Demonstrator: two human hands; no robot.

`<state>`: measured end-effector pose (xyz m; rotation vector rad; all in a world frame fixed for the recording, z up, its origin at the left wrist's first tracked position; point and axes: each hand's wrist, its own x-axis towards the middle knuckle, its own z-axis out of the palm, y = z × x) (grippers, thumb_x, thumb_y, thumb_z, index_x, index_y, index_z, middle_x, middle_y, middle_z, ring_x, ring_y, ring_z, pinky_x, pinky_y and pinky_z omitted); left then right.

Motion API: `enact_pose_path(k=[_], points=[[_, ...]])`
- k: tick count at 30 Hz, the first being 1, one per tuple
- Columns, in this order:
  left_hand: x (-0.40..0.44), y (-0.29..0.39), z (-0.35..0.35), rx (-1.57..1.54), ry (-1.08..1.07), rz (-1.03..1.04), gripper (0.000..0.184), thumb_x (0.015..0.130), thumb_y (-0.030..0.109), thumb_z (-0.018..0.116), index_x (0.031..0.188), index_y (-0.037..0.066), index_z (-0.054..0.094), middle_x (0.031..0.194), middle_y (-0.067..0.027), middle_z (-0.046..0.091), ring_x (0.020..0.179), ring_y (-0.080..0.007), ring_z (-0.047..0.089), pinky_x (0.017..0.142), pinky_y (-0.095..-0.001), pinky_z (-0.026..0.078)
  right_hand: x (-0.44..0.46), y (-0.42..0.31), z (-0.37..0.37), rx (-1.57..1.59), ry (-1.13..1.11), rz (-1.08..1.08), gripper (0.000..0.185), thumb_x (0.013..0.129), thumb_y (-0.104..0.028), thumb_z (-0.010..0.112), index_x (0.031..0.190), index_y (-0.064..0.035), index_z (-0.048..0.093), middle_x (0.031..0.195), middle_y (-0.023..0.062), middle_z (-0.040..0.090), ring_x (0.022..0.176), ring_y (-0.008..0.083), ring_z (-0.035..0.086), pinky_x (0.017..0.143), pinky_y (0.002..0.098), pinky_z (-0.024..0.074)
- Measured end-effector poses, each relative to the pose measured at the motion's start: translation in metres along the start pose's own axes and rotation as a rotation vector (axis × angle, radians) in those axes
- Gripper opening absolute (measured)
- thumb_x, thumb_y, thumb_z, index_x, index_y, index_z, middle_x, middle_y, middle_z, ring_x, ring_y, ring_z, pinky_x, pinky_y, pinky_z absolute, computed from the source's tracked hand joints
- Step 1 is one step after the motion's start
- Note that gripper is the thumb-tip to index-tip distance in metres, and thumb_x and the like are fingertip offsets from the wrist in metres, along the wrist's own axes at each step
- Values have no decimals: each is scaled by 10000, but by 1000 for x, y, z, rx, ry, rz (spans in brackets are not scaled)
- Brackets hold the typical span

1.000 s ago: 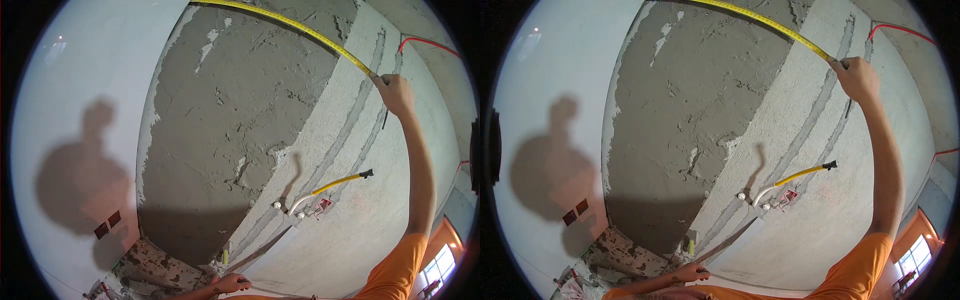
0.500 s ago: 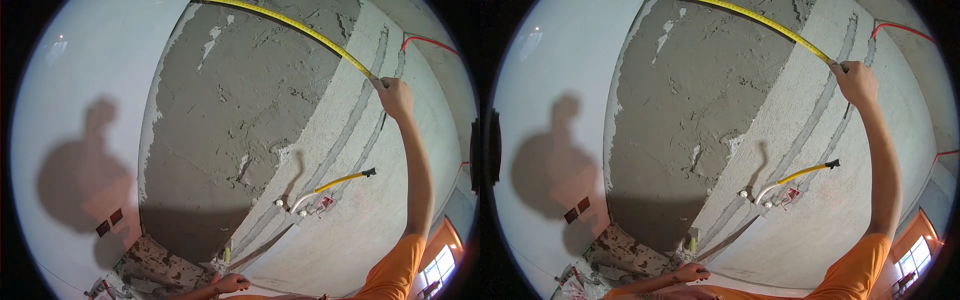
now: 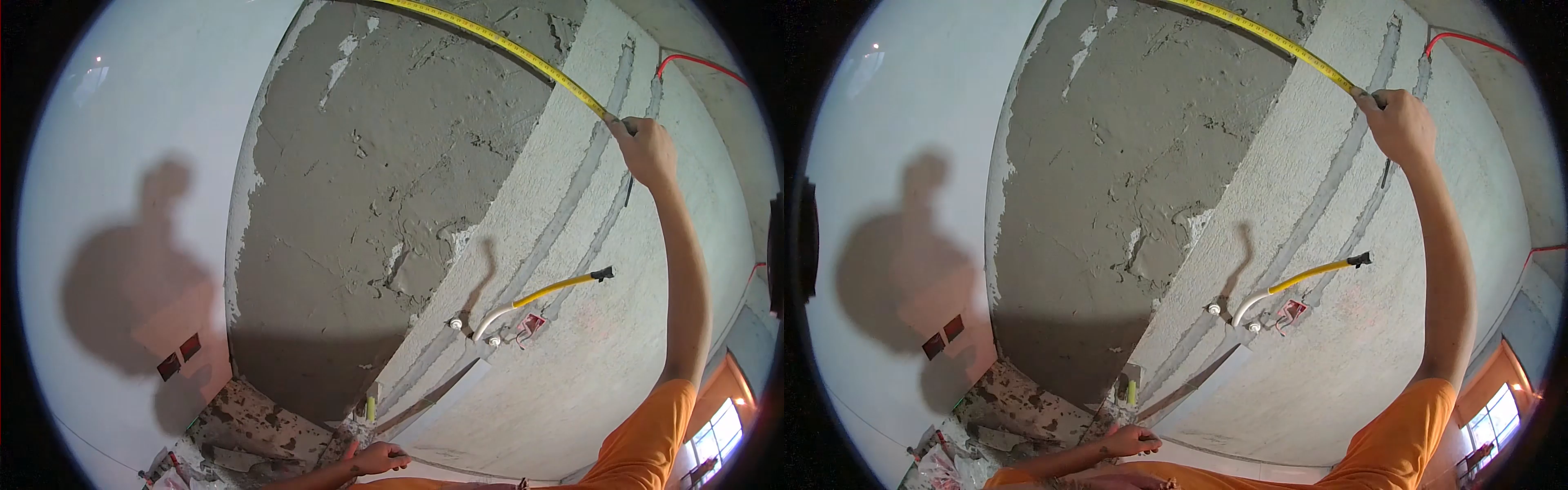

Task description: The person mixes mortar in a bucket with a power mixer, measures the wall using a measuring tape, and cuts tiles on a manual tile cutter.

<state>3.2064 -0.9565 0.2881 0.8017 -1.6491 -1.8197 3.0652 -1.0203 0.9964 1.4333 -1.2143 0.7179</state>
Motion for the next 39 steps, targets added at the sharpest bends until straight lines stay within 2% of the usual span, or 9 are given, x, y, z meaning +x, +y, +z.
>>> enact_pose_path(k=[16, 21, 25, 28, 32, 34, 37, 38, 39], points=[[-6, 2, 21, 18, 9, 8, 359, 963, 381, 649, 1104, 55, 704, 947, -2, 723, 843, -86, 651, 750, -258, 524, 7, 2, -8, -9, -1, -10, 563, 911, -539, 596, 729, -13, 678, 675, 195, 634, 653, 380, 624, 623, 475, 478], [-9, -1, 26, -9, 42, -5, 361, 962, 373, 651, 1114, 50, 705, 945, -12, 727, 848, -94, 660, 770, -270, 529, 12, 6, -3, 8, -16, -24, 536, 929, -509, 583, 760, -8, 670, 669, 205, 604, 641, 399, 570, 615, 480, 443], [-3, -26, 43, -56, 57, 4, 369, 964, 367, 648, 1128, 41, 700, 953, -22, 728, 862, -99, 664, 793, -277, 529, 6, 18, 11, 48, 18, -88, 528, 930, -490, 587, 729, -7, 656, 626, 174, 584, 572, 323, 558, 583, 438, 433], [-9, -26, 50, -35, 105, -21, 371, 967, 362, 642, 1138, 38, 697, 973, -33, 726, 881, -105, 664, 813, -286, 528, -11, 29, 5, 183, -146, -47, 600, 917, -533, 599, 672, 15, 609, 561, 137, 537, 534, 265, 528, 564, 415, 430], [-3, -52, 69, 72, 213, -26, 373, 964, 370, 639, 1154, 53, 693, 1029, -44, 720, 939, -121, 658, 863, -315, 519, -77, 45, 10, 462, -242, -187, 537, 963, -407, 588, 622, 0, 500, 552, 41, 341, 552, 104, 331, 504, 350, 290], [-6, -45, 81, 89, 287, -50, 386, 939, 421, 646, 1127, 89, 706, 967, -49, 718, 875, -142, 651, 809, -340, 517, -142, 26, 4, 594, -452, -189, 360, 967, -234, 558, 710, 15, 520, 609, 41, 399, 601, 113, 347, 535, 332, 285], [-12, -26, 101, 273, 437, 31, 409, 900, 485, 659, 1064, 116, 720, 863, -99, 693, 797, -199, 645, 749, -378, 515, -270, 9, 52, 785, -679, -488, 181, 860, -77, 617, 735, 22, 530, 634, 48, 434, 620, 121, 372, 554, 335, 314], [-14, -27, 109, 294, 474, -10, 363, 898, 417, 680, 1087, 107, 698, 879, -70, 688, 796, -180, 639, 738, -355, 513, -325, 1, 71, 843, -883, -550, 141, 828, -51, 633, 746, 21, 544, 627, 65, 441, 610, 136, 384, 552, 339, 337], [-27, -7, 126, 31, 528, 34, 364, 906, 370, 689, 1142, 94, 669, 916, -50, 683, 801, -145, 615, 736, -318, 498, -379, -9, 91, 888, -1097, -592, 109, 796, -26, 649, 757, 20, 559, 619, 82, 449, 600, 152, 396, 551, 343, 360]])
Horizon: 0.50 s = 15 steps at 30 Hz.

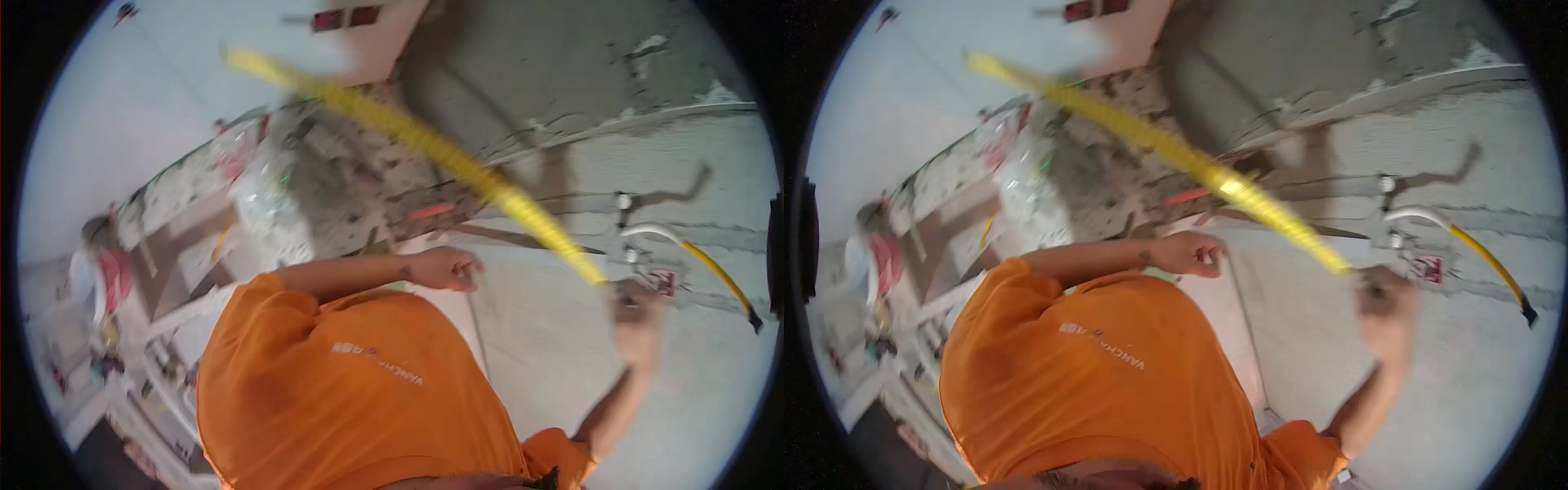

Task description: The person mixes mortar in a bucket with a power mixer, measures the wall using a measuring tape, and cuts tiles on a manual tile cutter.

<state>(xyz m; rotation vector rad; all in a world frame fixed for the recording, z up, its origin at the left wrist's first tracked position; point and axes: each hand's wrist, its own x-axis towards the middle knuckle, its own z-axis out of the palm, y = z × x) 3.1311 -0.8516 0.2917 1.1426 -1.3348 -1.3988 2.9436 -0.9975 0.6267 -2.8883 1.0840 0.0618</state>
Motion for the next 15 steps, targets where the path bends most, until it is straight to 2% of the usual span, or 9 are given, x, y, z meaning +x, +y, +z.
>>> enact_pose_path(k=[1, 2, 3, 4, 6, 9, 10, 13, 15], points=[[-14, 20, -3, -222, 73, 7, 377, 913, 323, 698, 1196, 81, 640, 952, -29, 678, 807, -110, 590, 734, -280, 483, -2, -2, 53, 162, -180, -22, 114, 802, -42, 662, 764, 14, 570, 611, 117, 439, 588, 169, 382, 538, 358, 369], [-27, 11, 8, -213, 97, -34, 377, 913, 323, 698, 1196, 81, 640, 952, -29, 678, 807, -110, 590, 734, -280, 483, -12, 11, 118, 245, -275, -39, 145, 809, -79, 689, 749, 7, 588, 616, 163, 479, 542, 213, 421, 533, 387, 384], [-35, -2, 21, -268, 120, -27, 389, 917, 298, 693, 1232, 82, 616, 974, -24, 676, 823, -105, 589, 729, -274, 480, -27, 26, 184, 276, -304, -154, 191, 838, -158, 697, 741, -5, 637, 652, 189, 567, 541, 279, 511, 541, 395, 414], [-41, -16, 30, -314, 143, -11, 406, 921, 273, 688, 1268, 84, 593, 996, -18, 674, 839, -100, 588, 723, -268, 477, -43, 21, 231, 448, -395, -90, 244, 871, -230, 676, 753, -17, 685, 700, 215, 617, 582, 330, 572, 558, 398, 446], [-58, -41, 48, -330, 169, -20, 427, 925, 248, 683, 1303, 85, 569, 1018, -13, 672, 856, -95, 587, 718, -262, 474, -74, 15, 299, 622, -501, -29, 294, 901, -233, 646, 751, 17, 683, 604, 118, 587, 545, 149, 571, 518, 342, 435], [-102, -60, 69, -415, -1, -389, 431, 939, 240, 668, 1331, 100, 555, 1082, 9, 656, 917, -87, 580, 735, -259, 474, -123, -1, 363, 866, -612, 101, 322, 927, -256, 633, 760, 15, 683, 596, 79, 598, 535, 127, 568, 507, 308, 438], [-109, -55, 77, -400, -19, -422, 431, 939, 240, 668, 1331, 100, 555, 1082, 9, 656, 917, -87, 580, 735, -259, 474, -138, -7, 371, 955, -672, 173, 337, 939, -267, 626, 764, 15, 682, 592, 59, 604, 530, 117, 566, 502, 291, 440], [-116, -38, 94, -478, 213, -358, 375, 947, 260, 664, 1278, 98, 598, 1096, 24, 639, 931, -77, 563, 741, -259, 468, -159, -19, 382, 1074, -669, 286, 329, 949, -273, 623, 798, 13, 683, 616, 35, 616, 540, 97, 560, 500, 265, 440], [-115, -45, 101, -470, 222, -409, 384, 950, 269, 660, 1291, 103, 595, 1106, 23, 639, 935, -80, 566, 743, -260, 467, -174, -23, 389, 1115, -682, 346, 326, 953, -276, 621, 815, 12, 684, 628, 24, 622, 546, 88, 557, 499, 251, 439]])
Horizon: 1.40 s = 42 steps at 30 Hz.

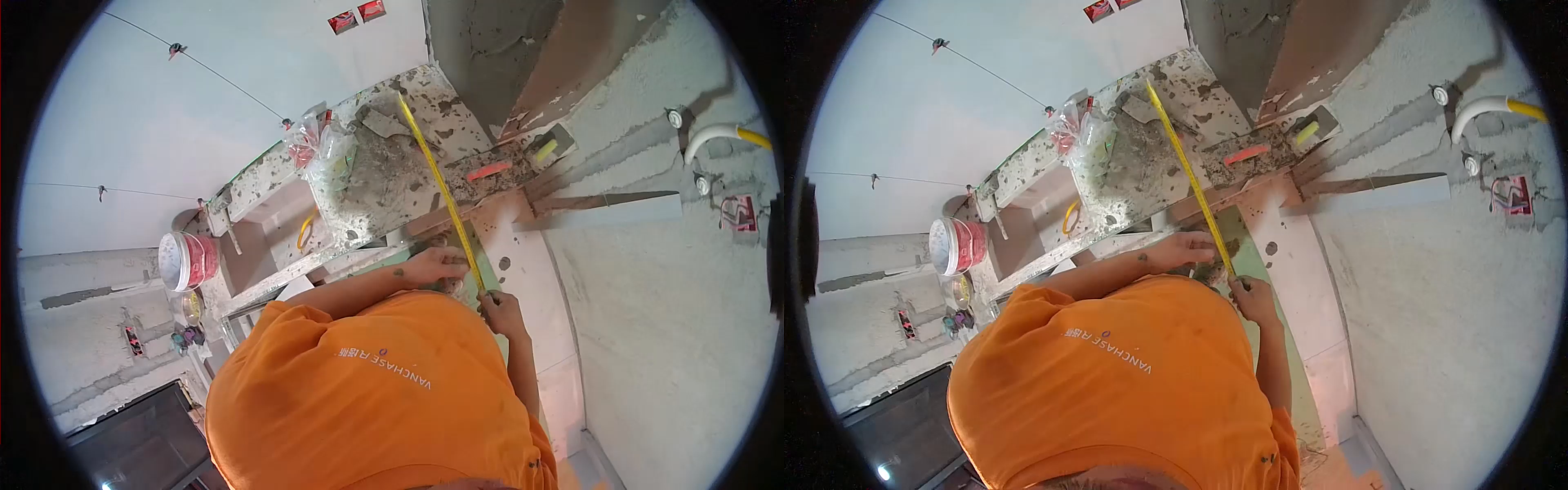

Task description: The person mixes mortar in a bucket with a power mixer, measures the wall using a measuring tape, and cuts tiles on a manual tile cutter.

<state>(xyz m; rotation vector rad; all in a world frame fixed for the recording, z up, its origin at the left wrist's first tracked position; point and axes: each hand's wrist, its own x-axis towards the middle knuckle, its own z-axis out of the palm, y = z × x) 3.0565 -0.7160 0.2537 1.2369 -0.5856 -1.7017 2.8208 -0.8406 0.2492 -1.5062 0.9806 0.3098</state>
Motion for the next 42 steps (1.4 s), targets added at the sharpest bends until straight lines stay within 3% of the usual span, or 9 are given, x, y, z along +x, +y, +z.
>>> enact_pose_path(k=[15, 19, 23, 27, 29, 31, 34, 37, 42], points=[[12, 29, -50, -44, -276, 135, 728, 886, 275, 753, 1463, 75, 358, 1290, -40, 533, 1114, -152, 537, 958, -309, 433, 56, -79, 52, 72, 296, -646, 450, 1012, -298, 542, 1325, 26, 538, 793, 45, 672, 626, 95, 573, 564, 262, 470], [9, 25, -64, -68, -369, 113, 644, 893, 165, 727, 1420, 77, 368, 1240, -64, 584, 1110, -135, 556, 879, -296, 485, 70, -143, 69, 177, 346, -895, 423, 1021, -297, 499, 1247, 53, 570, 825, 75, 676, 742, 111, 605, 642, 290, 491], [14, 24, -89, -406, -335, 163, 572, 872, 160, 735, 1360, 80, 449, 1243, -61, 571, 1091, -125, 563, 855, -299, 488, 106, -140, 82, 217, 324, -764, 422, 1023, -294, 490, 1245, 56, 569, 861, 110, 676, 806, 153, 630, 713, 324, 506], [28, -2, -132, -330, -14, 84, 597, 867, 240, 740, 1376, 80, 472, 1103, -25, 626, 989, -155, 620, 783, -333, 518, 122, -169, 99, 10, 571, -854, 419, 999, -312, 538, 1228, 36, 584, 946, 180, 691, 899, 276, 677, 806, 392, 516], [33, -6, -162, -58, 385, -57, 611, 843, 305, 748, 1348, 65, 502, 1000, -64, 664, 924, -189, 665, 735, -386, 538, 131, -141, 92, -75, 548, -691, 419, 991, -326, 546, 1222, 20, 591, 967, 194, 692, 923, 313, 672, 821, 408, 516], [45, -29, -218, 685, 578, 24, 718, 794, 389, 767, 1357, 44, 485, 965, -131, 688, 900, -275, 694, 744, -420, 554, 136, -93, 84, -225, 439, -377, 419, 975, -355, 562, 1211, -12, 606, 1009, 222, 693, 971, 386, 663, 850, 441, 515], [50, -51, -296, 1091, 662, -134, 852, 742, 482, 781, 1412, 71, 452, 1201, -228, 623, 1064, -393, 635, 887, -464, 529, 117, -29, 73, -416, 207, 56, 453, 962, -438, 556, 1187, -53, 637, 1080, 232, 682, 1038, 402, 638, 879, 453, 515], [33, -9, -312, 1252, 621, -367, 885, 760, 554, 745, 1460, 121, 422, 1416, -247, 481, 1273, -419, 504, 1017, -479, 463, 81, 72, 85, -490, 338, 119, 468, 950, -466, 558, 1173, -70, 673, 1117, 219, 685, 1046, 394, 647, 900, 460, 510], [54, -13, -330, 1923, 704, -66, 688, 815, 457, 704, 1384, 128, 502, 1393, -201, 518, 1244, -430, 518, 1012, -503, 453, -2, 197, 111, -369, 438, 407, 447, 954, -459, 554, 1074, -61, 716, 1102, 199, 697, 1034, 375, 660, 892, 437, 516]])
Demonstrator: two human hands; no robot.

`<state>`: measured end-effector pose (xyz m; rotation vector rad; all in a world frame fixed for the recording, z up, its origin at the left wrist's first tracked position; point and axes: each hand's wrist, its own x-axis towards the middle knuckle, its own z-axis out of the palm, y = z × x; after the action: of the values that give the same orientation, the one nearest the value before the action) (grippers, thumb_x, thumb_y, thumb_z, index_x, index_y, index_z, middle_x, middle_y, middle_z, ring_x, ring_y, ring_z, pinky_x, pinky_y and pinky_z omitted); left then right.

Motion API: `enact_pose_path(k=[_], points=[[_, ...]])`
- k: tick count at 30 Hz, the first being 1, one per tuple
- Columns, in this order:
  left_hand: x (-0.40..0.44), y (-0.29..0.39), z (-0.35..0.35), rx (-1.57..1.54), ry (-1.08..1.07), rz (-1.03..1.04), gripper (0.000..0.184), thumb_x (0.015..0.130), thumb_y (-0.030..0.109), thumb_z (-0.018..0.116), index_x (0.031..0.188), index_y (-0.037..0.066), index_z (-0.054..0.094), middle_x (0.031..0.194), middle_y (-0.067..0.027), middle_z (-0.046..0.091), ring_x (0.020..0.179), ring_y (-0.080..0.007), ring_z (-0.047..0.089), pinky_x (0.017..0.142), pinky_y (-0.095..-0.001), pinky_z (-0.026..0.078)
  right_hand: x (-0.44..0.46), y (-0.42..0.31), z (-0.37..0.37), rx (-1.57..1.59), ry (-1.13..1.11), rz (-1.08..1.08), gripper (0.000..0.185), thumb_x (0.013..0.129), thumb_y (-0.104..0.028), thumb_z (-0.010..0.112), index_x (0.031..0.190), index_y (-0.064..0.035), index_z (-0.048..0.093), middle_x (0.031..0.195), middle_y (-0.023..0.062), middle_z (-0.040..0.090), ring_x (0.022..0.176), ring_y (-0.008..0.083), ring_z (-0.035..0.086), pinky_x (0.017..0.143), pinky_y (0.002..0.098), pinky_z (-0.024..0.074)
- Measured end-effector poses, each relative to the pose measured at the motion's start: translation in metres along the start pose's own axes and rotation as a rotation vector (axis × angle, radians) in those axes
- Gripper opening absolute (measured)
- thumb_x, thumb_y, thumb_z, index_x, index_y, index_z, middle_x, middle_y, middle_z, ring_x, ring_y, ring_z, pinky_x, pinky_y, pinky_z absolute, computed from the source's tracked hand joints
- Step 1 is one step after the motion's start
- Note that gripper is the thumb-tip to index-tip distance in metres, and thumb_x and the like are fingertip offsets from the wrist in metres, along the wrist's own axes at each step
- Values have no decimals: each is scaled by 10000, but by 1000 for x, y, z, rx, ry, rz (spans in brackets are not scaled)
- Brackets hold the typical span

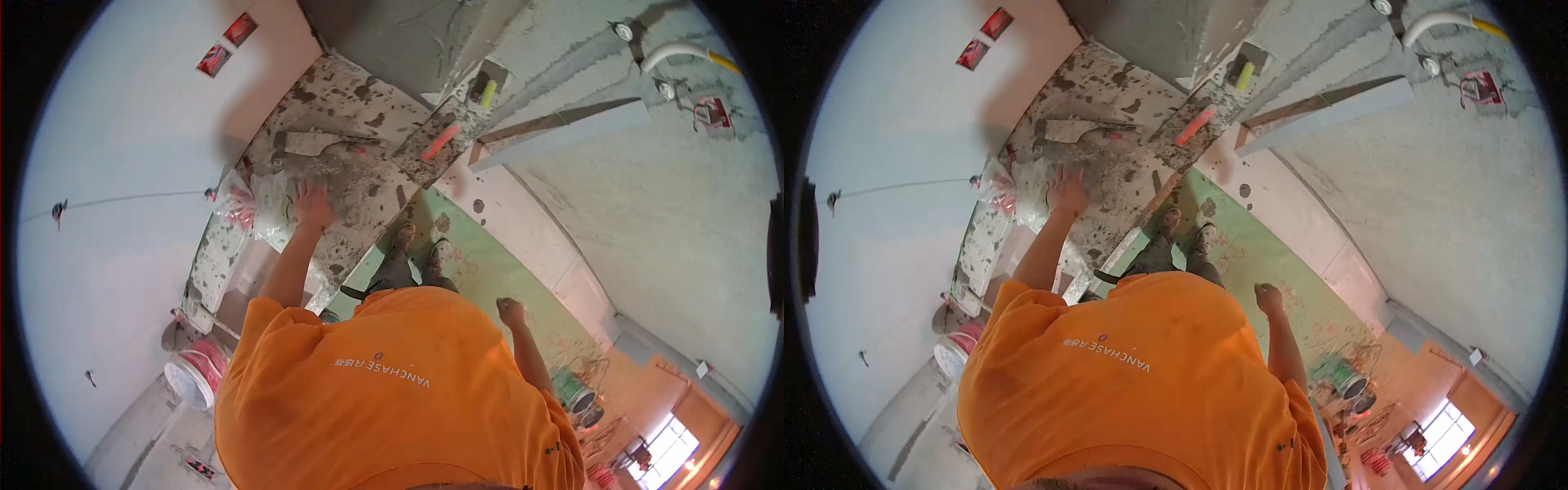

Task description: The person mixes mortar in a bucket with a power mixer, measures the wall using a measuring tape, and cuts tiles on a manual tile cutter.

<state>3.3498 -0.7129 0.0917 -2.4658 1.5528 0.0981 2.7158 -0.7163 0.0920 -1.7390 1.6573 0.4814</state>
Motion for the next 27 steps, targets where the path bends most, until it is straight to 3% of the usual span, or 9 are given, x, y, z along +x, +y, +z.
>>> enact_pose_path(k=[4, 6, 9, 12, 17, 19, 20, 22, 27], points=[[67, 83, -39, -587, -79, 215, 663, 911, 511, 605, 1430, 118, 478, 1481, -211, 446, 1385, -382, 396, 1115, -495, 367, -37, 76, 50, 115, -21, 184, 480, 940, -462, 549, 1087, -36, 712, 1053, 227, 705, 1026, 401, 662, 889, 463, 526], [103, 138, -36, -671, 76, 328, 673, 914, 530, 592, 1407, 82, 501, 1441, -227, 486, 1352, -380, 438, 1097, -479, 388, -56, 72, 54, 154, -19, 224, 479, 935, -463, 555, 1097, -40, 710, 1051, 231, 704, 1023, 399, 665, 884, 462, 530], [149, 210, -29, -812, 82, 356, 718, 893, 526, 609, 1417, 52, 483, 1356, -235, 561, 1261, -391, 529, 1078, -459, 404, -74, 45, 54, 191, -1, 210, 456, 932, -445, 564, 1104, -48, 710, 1033, 229, 709, 1006, 388, 676, 870, 461, 537], [172, 258, -8, -659, -232, 233, 677, 858, 473, 632, 1351, 21, 519, 1223, -241, 638, 1158, -404, 600, 1024, -456, 451, -80, -1, 40, 351, -9, 170, 398, 927, -393, 584, 1104, -60, 713, 983, 219, 719, 944, 362, 701, 820, 447, 549], [155, 265, -11, -824, -287, 153, 536, 827, 406, 629, 1181, 4, 606, 1105, -269, 664, 1056, -414, 645, 915, -479, 503, -87, -81, 12, 452, 31, 108, 373, 921, -369, 596, 1083, -53, 712, 936, 215, 722, 897, 363, 706, 777, 433, 549], [123, 251, -23, -945, -226, 195, 418, 801, 355, 635, 985, -20, 630, 957, -267, 664, 924, -415, 662, 787, -500, 508, -82, -88, 7, 498, 18, 78, 375, 920, -370, 597, 1081, -51, 712, 929, 216, 721, 894, 367, 706, 773, 431, 549], [107, 241, -32, -928, -224, 192, 418, 801, 355, 635, 985, -20, 630, 957, -267, 664, 924, -415, 662, 787, -500, 508, -78, -88, 7, 459, 16, 70, 378, 922, -372, 594, 1080, -48, 711, 931, 218, 720, 895, 371, 704, 776, 432, 549], [66, 215, -45, -982, -384, 178, 406, 787, 356, 656, 917, -27, 630, 787, -214, 632, 754, -383, 635, 694, -501, 474, -77, -85, 11, 386, -2, 52, 384, 925, -375, 586, 1077, -44, 709, 934, 223, 718, 897, 380, 700, 781, 434, 548], [-8, 161, -36, -1068, -379, 74, 435, 785, 394, 676, 965, 0, 634, 672, -158, 584, 632, -324, 584, 616, -474, 445, -50, -33, 44, 306, -46, 32, 396, 927, -400, 583, 1075, -57, 714, 944, 203, 724, 900, 361, 700, 783, 427, 547]])
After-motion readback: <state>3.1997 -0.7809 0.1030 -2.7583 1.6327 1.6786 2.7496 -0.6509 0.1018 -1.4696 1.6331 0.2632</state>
